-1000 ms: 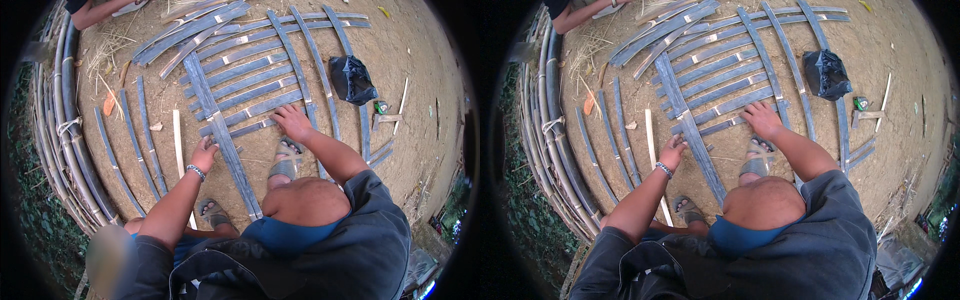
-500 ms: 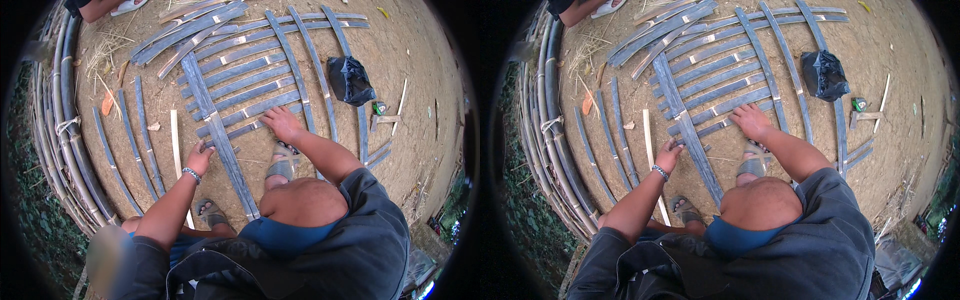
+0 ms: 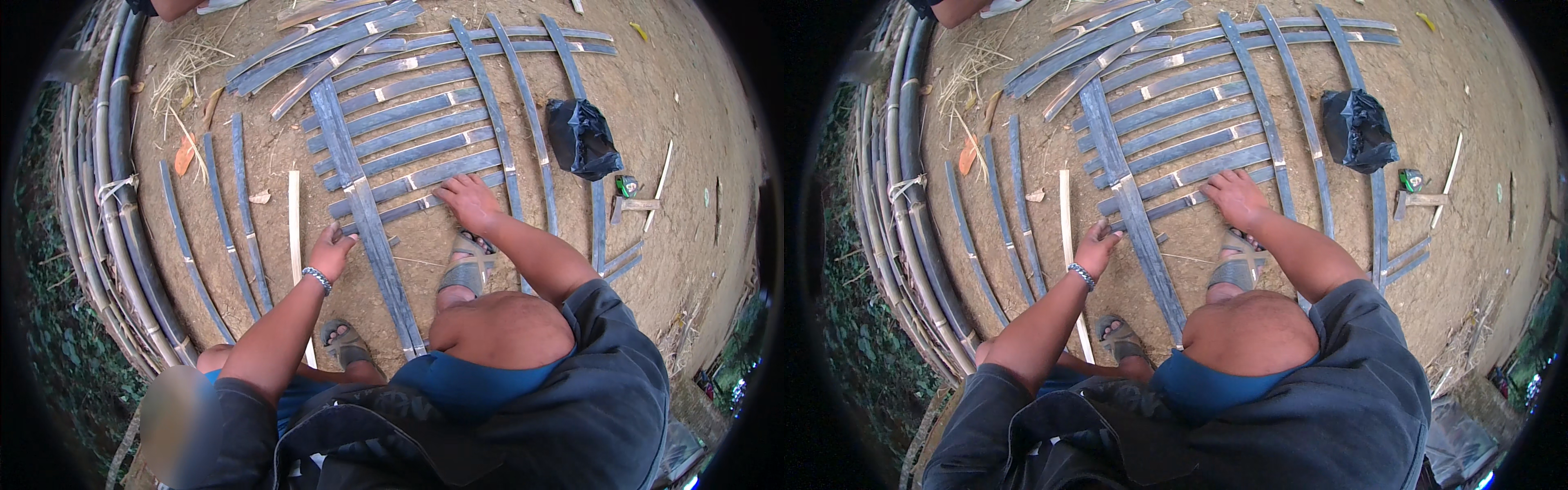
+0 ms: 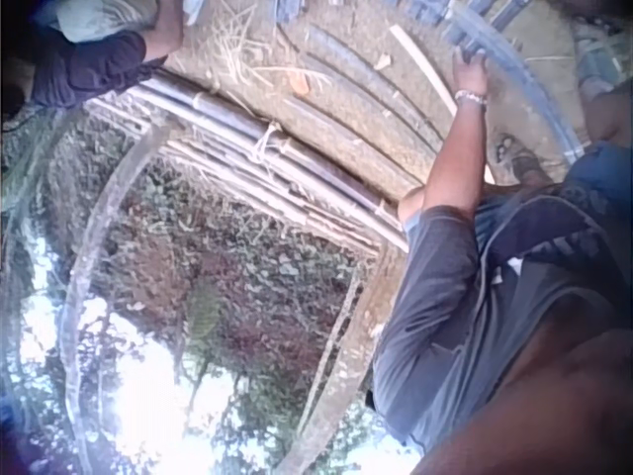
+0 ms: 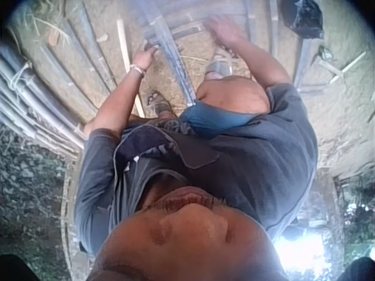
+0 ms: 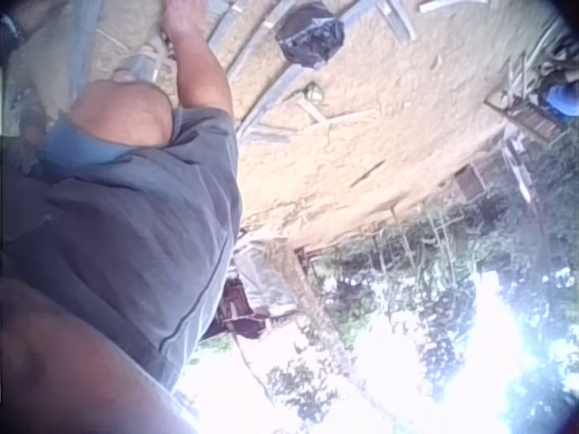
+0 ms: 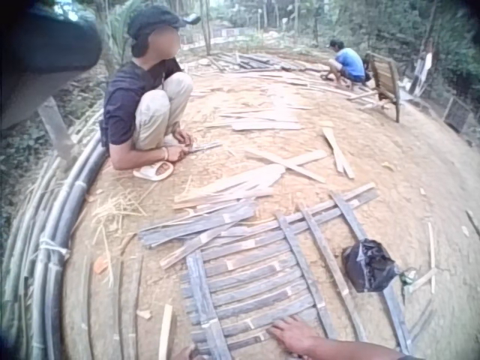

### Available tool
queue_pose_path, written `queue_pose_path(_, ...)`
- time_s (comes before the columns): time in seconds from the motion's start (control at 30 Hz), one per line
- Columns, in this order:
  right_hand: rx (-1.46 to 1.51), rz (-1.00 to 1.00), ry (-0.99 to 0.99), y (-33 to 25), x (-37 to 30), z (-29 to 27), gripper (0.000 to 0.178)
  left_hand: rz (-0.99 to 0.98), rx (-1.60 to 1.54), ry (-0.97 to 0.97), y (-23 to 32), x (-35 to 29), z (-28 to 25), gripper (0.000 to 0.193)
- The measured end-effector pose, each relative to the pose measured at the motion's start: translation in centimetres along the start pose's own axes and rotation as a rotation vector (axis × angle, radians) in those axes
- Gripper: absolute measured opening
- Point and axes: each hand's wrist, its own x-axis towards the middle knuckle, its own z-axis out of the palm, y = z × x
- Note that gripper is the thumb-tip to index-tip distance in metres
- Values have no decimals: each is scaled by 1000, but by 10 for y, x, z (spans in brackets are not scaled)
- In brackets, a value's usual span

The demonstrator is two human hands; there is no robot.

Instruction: The person constructs a rectangular bamboo frame on the ground. They use a hammer to drive nails into the intersections of the bamboo strips to secure the structure. The person also arranges additional bamboo pieces to form a grid pattern within the frame.

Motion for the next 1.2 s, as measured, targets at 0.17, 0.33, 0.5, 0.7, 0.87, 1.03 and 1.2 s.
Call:
queue_pose_path(0.17,-21,13,-33,-3,1,-5,41,3,-51,-3,-14,6,0,79)
queue_pose_path(0.33,-39,13,-21,-2,0,-3,39,-30,-86,-15,-23,12,-1,81)
queue_pose_path(0.5,-67,-8,-3,0,0,-1,38,-50,-123,-11,-17,7,0,83)
queue_pose_path(0.7,-56,-12,16,0,0,1,39,-44,-103,-14,-15,6,-2,83)
queue_pose_path(0.87,-38,-17,35,-3,1,-2,42,-27,-112,-6,-23,12,-6,83)
queue_pose_path(1.03,10,-8,42,-7,0,-5,41,-32,-95,-8,-15,10,-9,84)
queue_pose_path(1.2,54,-2,63,-13,-1,-9,40,-47,-108,-6,3,2,-8,83)
